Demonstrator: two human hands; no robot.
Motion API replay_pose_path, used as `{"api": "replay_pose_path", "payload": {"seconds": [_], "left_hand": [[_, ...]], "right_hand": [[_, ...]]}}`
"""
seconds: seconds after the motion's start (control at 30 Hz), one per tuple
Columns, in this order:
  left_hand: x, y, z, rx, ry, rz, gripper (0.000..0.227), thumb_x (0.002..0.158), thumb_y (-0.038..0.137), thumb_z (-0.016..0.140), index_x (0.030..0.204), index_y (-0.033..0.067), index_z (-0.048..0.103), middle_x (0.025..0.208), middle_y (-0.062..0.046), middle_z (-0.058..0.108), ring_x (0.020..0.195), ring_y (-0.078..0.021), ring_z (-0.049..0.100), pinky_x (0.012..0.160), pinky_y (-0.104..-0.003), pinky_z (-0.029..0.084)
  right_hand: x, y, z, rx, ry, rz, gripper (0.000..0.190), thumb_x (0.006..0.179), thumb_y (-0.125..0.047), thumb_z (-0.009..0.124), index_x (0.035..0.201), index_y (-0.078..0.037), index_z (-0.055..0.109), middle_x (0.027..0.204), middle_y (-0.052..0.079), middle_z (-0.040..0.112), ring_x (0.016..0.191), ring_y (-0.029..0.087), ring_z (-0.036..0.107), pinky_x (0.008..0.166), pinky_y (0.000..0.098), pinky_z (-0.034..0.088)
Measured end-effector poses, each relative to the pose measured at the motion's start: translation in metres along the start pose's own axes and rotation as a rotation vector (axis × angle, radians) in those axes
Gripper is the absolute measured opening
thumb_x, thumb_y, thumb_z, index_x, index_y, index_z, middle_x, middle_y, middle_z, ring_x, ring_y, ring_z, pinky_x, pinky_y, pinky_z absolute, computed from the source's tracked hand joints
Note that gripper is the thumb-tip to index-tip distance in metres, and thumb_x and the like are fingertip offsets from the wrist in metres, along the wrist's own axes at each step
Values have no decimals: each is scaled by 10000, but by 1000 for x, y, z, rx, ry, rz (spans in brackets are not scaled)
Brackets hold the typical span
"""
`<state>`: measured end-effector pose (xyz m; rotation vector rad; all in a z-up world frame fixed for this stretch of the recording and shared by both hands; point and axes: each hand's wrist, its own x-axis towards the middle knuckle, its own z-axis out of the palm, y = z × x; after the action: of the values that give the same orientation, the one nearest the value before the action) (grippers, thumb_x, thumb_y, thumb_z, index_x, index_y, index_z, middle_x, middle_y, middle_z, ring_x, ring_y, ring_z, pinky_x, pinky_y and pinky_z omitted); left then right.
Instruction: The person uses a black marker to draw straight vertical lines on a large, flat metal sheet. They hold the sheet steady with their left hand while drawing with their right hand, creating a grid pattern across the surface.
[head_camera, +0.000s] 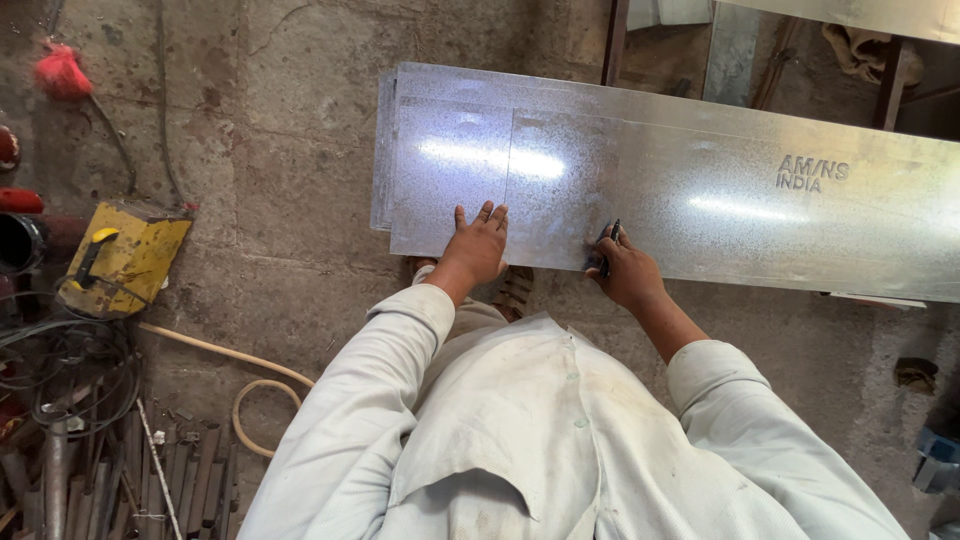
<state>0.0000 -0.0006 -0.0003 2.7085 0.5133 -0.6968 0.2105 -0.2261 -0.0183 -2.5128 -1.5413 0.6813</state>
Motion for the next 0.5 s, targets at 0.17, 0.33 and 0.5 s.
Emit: {"api": "replay_pose_path", "payload": {"seconds": [0.17, 0.33, 0.5], "left_hand": [[1, 0, 1, 1, -6, -6, 892, 876, 406, 729, 1561, 0, 327, 1691, -100, 226, 1553, -313, 217, 1168, -724, 218], [4, -5, -3, 37, -48, 16, 937, 887, 504, 707, 1580, 34, 285, 1696, -77, 196, 1553, -283, 202, 1188, -693, 212], [0, -7, -7, 98, -47, 37, 944, 912, 538, 683, 1595, 52, 249, 1702, -77, 210, 1562, -272, 200, 1188, -690, 219]], "right_hand": [[-1, -3, -2, 1, -19, 14, 481, 862, -426, 773, 1205, -140, 596, 1435, 159, 568, 1025, 397, 699, 833, 485, 578], [0, -7, -5, -11, -24, 12, 496, 857, -408, 766, 1247, -158, 590, 1470, 192, 524, 1001, 398, 705, 827, 484, 583], [2, -5, -3, -35, -51, 39, 472, 870, -403, 772, 1215, -145, 578, 1500, 219, 493, 1019, 396, 700, 832, 480, 582]]}}
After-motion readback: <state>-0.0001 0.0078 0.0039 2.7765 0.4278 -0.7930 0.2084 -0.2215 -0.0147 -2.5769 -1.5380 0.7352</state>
